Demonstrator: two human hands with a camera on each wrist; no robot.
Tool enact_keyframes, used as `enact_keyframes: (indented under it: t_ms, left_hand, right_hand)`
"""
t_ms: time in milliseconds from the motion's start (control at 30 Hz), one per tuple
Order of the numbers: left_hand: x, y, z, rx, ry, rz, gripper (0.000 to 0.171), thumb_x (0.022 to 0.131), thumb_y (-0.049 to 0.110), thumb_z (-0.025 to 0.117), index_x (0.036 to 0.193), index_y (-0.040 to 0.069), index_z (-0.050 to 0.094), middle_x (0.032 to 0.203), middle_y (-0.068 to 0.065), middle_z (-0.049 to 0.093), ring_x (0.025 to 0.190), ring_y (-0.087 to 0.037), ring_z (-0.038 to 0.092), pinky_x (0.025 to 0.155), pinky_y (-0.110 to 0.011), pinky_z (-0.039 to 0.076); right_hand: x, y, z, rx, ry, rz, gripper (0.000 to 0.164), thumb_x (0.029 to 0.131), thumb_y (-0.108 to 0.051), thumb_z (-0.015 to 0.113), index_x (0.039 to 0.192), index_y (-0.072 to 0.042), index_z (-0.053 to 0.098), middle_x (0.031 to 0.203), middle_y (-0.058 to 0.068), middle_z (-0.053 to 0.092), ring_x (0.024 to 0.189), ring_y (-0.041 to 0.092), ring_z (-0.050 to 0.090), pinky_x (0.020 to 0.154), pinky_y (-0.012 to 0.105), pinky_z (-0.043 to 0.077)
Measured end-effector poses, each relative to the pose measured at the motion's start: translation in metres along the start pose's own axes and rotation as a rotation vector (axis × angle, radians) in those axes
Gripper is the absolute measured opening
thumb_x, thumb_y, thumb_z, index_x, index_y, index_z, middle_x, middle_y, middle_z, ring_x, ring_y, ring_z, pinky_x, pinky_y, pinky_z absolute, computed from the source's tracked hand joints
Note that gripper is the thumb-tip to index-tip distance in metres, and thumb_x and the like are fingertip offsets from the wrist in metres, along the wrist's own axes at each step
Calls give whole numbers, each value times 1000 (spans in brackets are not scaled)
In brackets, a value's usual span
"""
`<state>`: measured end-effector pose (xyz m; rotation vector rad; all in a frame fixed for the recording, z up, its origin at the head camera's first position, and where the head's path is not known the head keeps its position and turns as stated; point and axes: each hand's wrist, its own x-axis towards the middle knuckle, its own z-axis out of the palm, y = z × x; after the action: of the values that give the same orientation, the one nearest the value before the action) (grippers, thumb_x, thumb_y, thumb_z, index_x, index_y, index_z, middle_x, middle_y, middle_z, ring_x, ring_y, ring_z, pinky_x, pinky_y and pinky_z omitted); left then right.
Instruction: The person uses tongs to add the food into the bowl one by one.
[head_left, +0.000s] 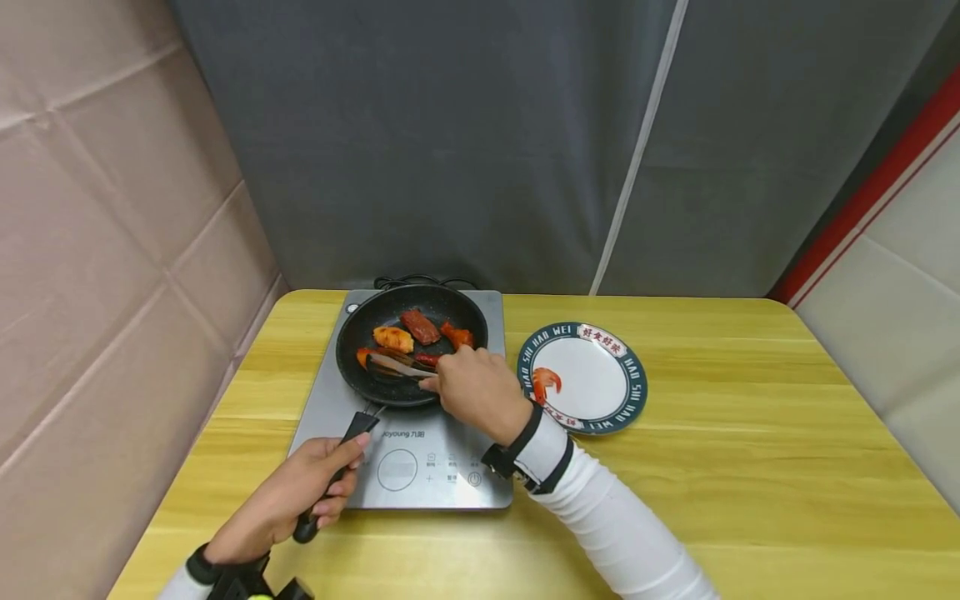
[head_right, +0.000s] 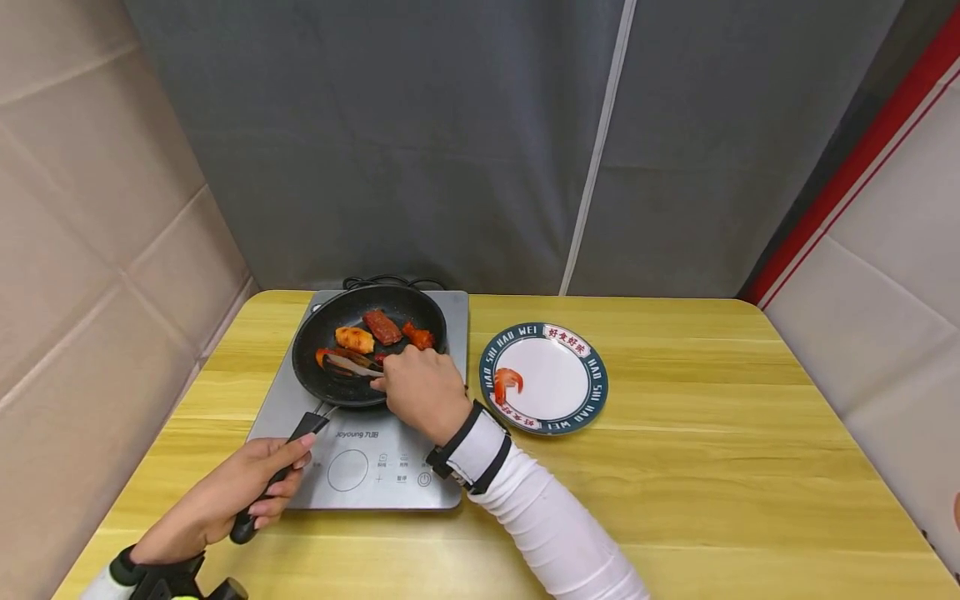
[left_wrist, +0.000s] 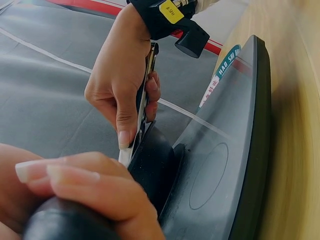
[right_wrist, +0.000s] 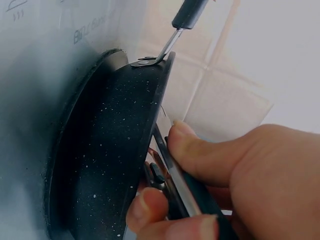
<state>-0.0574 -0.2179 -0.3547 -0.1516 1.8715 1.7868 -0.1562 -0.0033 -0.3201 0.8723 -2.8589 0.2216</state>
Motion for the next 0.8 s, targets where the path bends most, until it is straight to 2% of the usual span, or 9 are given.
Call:
enact_keyframes:
  t_ms: [200, 500, 800]
  left_hand:
    - [0, -1, 0, 2, 0, 7, 40, 96, 43, 46, 83, 5, 40, 56, 7, 31, 38, -5, 29, 35, -20, 31]
    - [2, -1, -1, 3, -10, 2, 41, 96, 43, 45, 83, 5, 40, 55, 7, 31, 38, -5, 29, 36, -19, 31]
    - [2, -1, -1, -4, -6, 1, 41, 95, 44, 46, 83, 5, 40, 55, 7, 31, 38, -6, 29, 36, -20, 31]
  right_hand:
    - [-2, 1, 2, -16, 21, -18, 42, 88, -49, 56, 58, -19, 56, 52, -4, 43, 42, 13, 43, 32, 29, 35]
    - [-11, 5, 0, -123, 124, -49, 38, 84, -51, 59, 69, -16, 63, 57, 1, 53, 48, 19, 52, 35, 34, 43]
    - [-13, 1, -6, -158, 141, -39, 36, 84, -49, 61, 67, -17, 64, 56, 0, 51, 45, 18, 48, 33, 33, 40]
